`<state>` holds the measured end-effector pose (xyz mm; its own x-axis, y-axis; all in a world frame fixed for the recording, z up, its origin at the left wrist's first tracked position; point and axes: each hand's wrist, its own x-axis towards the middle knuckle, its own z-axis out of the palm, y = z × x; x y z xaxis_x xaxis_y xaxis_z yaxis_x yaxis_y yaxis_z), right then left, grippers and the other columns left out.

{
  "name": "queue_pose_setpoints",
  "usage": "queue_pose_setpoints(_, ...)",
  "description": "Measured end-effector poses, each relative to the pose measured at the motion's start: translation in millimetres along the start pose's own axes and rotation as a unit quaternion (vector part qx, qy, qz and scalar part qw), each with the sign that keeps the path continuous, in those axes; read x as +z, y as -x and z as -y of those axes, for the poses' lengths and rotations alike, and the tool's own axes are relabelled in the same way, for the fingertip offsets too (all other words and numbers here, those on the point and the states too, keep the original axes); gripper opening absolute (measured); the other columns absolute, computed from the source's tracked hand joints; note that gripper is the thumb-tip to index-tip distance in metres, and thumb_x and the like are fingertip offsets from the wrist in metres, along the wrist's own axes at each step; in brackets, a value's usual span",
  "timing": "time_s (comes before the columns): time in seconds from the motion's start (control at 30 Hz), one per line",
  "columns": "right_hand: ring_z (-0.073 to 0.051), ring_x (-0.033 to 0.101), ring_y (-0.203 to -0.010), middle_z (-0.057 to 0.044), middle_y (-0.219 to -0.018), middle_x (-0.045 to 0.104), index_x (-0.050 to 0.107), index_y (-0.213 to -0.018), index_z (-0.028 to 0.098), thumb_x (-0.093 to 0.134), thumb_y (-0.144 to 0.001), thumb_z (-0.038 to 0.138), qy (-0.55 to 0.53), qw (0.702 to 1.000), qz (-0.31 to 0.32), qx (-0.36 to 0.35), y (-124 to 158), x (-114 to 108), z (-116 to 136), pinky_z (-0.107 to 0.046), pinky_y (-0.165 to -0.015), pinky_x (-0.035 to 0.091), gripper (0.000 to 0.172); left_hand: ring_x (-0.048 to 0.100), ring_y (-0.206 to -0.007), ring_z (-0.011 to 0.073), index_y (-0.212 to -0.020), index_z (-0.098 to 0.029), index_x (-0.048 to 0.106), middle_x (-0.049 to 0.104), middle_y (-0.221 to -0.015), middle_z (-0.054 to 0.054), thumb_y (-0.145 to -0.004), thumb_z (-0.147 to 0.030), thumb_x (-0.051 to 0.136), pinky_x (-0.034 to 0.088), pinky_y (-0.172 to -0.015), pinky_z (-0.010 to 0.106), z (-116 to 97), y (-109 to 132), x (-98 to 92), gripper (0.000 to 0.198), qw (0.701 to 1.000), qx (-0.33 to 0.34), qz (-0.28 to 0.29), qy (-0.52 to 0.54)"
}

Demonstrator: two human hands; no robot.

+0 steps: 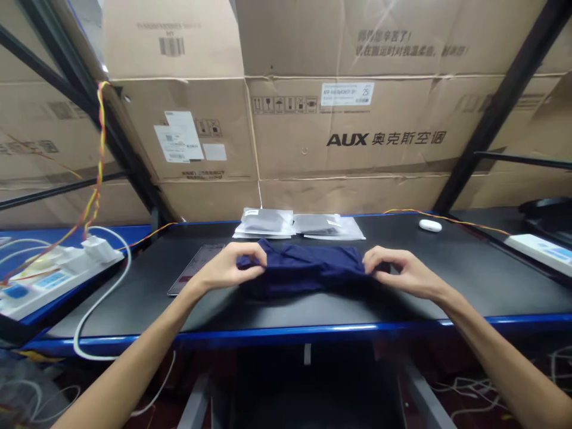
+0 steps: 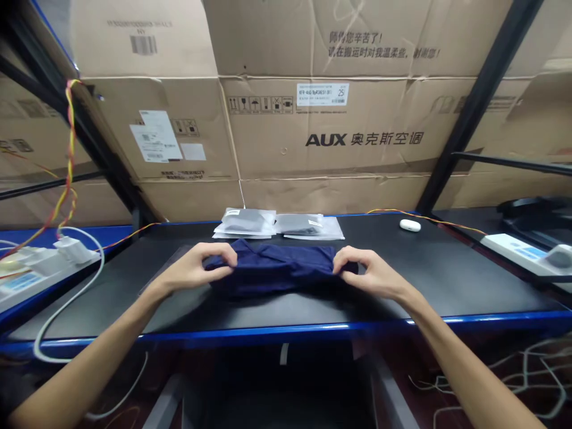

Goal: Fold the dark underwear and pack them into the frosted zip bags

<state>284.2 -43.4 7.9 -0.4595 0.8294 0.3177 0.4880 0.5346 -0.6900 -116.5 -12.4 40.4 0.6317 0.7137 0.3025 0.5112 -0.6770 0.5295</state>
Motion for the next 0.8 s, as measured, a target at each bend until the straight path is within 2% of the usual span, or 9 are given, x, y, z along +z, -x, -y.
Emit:
queue_pose_setpoints(0.13,-0.023,0.067,-0.083,-0.005,-0.087,0.073,0.075,-0.086,0.021,0.057,-0.090,0.047,-0.048,0.990,0.134,0.018,5.8,-2.5,6.8,-0.035,-0.082,0.051,0.032,0.062,-0.080,0.0154,-0.079,-0.017,0.068,0.070,-0.083,0.002,-0.080,-0.025,0.062,0.048,-0.079,0.025,-5.2,8.8,1.2,0.010,0.992,0.020,0.124,0.028)
queue_pose_setpoints(0.2,-0.022,0.067,-0.079,-0.005,-0.083,0.075,0.076,-0.084,0.020,0.055,-0.092,0.049,-0.056,0.984,0.160,0.053,6.3,0.1,6.3,-0.033,-0.077,0.052,0.037,0.062,-0.075,0.0151,-0.076,-0.017,0.069,0.070,-0.079,0.001,-0.081,-0.027,0.063,0.047,-0.075,0.025,-5.8,10.2,4.5,0.013,0.984,0.002,0.176,0.021)
queue_pose_setpoints(0.27,-0.022,0.067,-0.077,-0.004,-0.079,0.075,0.076,-0.082,0.020,0.054,-0.092,0.052,-0.052,0.985,0.146,0.080,5.3,2.9,3.5,-0.033,-0.075,0.052,0.040,0.060,-0.069,0.0142,-0.074,-0.016,0.070,0.069,-0.073,0.001,-0.085,-0.033,0.061,0.046,-0.070,0.024,-5.2,8.5,7.2,0.022,0.980,-0.028,0.198,0.003)
queue_pose_setpoints(0.33,-0.023,0.068,-0.077,-0.004,-0.078,0.075,0.076,-0.083,0.021,0.056,-0.090,0.054,-0.039,0.991,0.093,0.091,2.8,4.2,-1.1,-0.034,-0.075,0.053,0.040,0.059,-0.065,0.0135,-0.073,-0.016,0.071,0.067,-0.068,0.000,-0.089,-0.039,0.057,0.044,-0.065,0.023,-2.8,2.8,8.9,0.030,0.982,-0.047,0.183,-0.015)
queue_pose_setpoints(0.4,-0.025,0.069,-0.083,-0.004,-0.085,0.076,0.075,-0.090,0.022,0.061,-0.088,0.054,-0.008,0.996,0.027,0.081,-1.2,3.7,-7.1,-0.036,-0.079,0.053,0.036,0.059,-0.066,0.0138,-0.077,-0.017,0.071,0.068,-0.070,0.000,-0.090,-0.041,0.055,0.044,-0.064,0.023,2.1,-6.9,10.8,0.032,0.989,-0.046,0.136,-0.033)
queue_pose_setpoints(0.5,-0.028,0.066,-0.105,-0.006,-0.112,0.073,0.073,-0.106,0.025,0.066,-0.084,0.050,0.069,0.997,-0.018,0.015,-9.7,2.4,-18.2,-0.041,-0.096,0.050,0.034,0.064,-0.081,0.0169,-0.093,-0.019,0.072,0.072,-0.090,0.003,-0.088,-0.035,0.057,0.049,-0.076,0.026,13.6,-26.2,16.5,0.022,0.996,-0.013,0.052,-0.067)
queue_pose_setpoints(0.57,-0.029,0.061,-0.117,-0.006,-0.126,0.068,0.070,-0.114,0.026,0.067,-0.083,0.046,0.119,0.993,-0.004,-0.019,-15.8,3.0,-26.3,-0.043,-0.104,0.045,0.037,0.064,-0.104,0.0206,-0.110,-0.021,0.069,0.069,-0.117,0.006,-0.087,-0.030,0.058,0.048,-0.093,0.031,22.9,-38.9,22.5,0.027,0.994,0.012,0.029,-0.102)
queue_pose_setpoints(0.67,-0.028,0.061,-0.118,-0.006,-0.126,0.068,0.071,-0.113,0.025,0.063,-0.085,0.042,0.164,0.985,0.043,-0.026,-22.9,6.3,-35.3,-0.043,-0.104,0.046,0.034,0.053,-0.128,0.0240,-0.126,-0.023,0.062,0.055,-0.142,0.007,-0.086,-0.027,0.059,0.039,-0.110,0.036,36.1,-52.9,32.3,0.040,0.988,0.024,0.047,-0.146)
queue_pose_setpoints(0.8,-0.028,0.068,-0.105,-0.006,-0.111,0.074,0.073,-0.098,0.024,0.056,-0.086,0.038,0.191,0.980,0.050,-0.023,-27.3,9.2,-34.8,-0.040,-0.096,0.050,0.025,0.063,-0.113,0.0223,-0.117,-0.022,0.066,0.068,-0.123,0.005,-0.092,-0.029,0.053,0.046,-0.101,0.033,45.1,-60.4,39.3,0.029,0.987,0.022,0.078,-0.141)
